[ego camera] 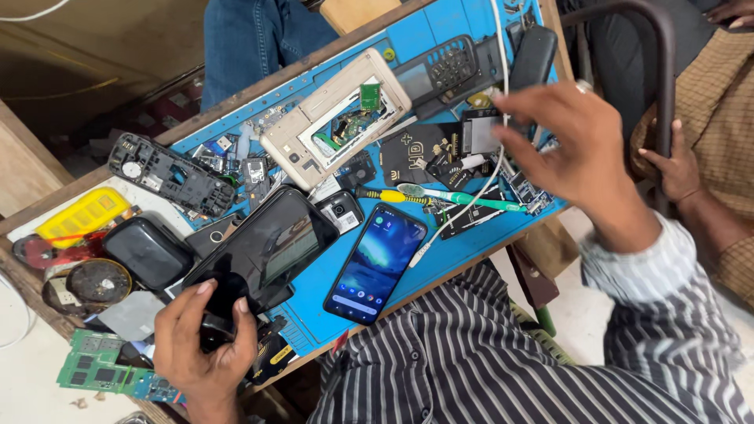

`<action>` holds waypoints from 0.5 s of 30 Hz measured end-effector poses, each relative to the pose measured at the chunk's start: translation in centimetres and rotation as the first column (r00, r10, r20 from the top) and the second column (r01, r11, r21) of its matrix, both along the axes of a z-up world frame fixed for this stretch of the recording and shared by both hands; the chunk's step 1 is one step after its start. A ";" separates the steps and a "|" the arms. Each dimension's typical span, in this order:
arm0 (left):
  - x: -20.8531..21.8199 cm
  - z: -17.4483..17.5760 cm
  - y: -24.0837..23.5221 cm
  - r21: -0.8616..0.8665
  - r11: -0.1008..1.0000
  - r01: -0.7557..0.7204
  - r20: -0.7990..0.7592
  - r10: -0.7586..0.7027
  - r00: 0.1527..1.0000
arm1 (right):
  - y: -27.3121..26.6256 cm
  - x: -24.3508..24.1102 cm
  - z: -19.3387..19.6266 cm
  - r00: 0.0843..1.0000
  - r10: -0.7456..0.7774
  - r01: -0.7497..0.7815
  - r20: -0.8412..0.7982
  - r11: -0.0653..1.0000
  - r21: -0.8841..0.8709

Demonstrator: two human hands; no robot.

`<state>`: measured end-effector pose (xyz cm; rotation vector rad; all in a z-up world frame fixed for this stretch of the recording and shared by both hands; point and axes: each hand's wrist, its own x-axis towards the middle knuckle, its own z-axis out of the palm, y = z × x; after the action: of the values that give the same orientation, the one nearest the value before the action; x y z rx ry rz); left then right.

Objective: The person uses a screwdriver to work on a disassembled smartphone, then picks up and inspects a black smartphone, testing its screen and buttons. They also handle a second smartphone, navigating its interface and checking settings before placing it on the workbench.

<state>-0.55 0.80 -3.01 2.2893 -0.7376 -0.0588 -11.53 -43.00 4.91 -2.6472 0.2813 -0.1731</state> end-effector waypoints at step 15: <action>0.6 1.0 -0.9 -0.050 0.999 0.019 0.020 -0.018 1.000 | 2.6 -2.6 -2.7 0.947 0.244 -0.266 -0.210 0.960 -0.085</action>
<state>0.03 -0.07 -2.00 2.2382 -0.7623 -0.0260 -14.12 -40.37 2.22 -2.7844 -0.0119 0.1655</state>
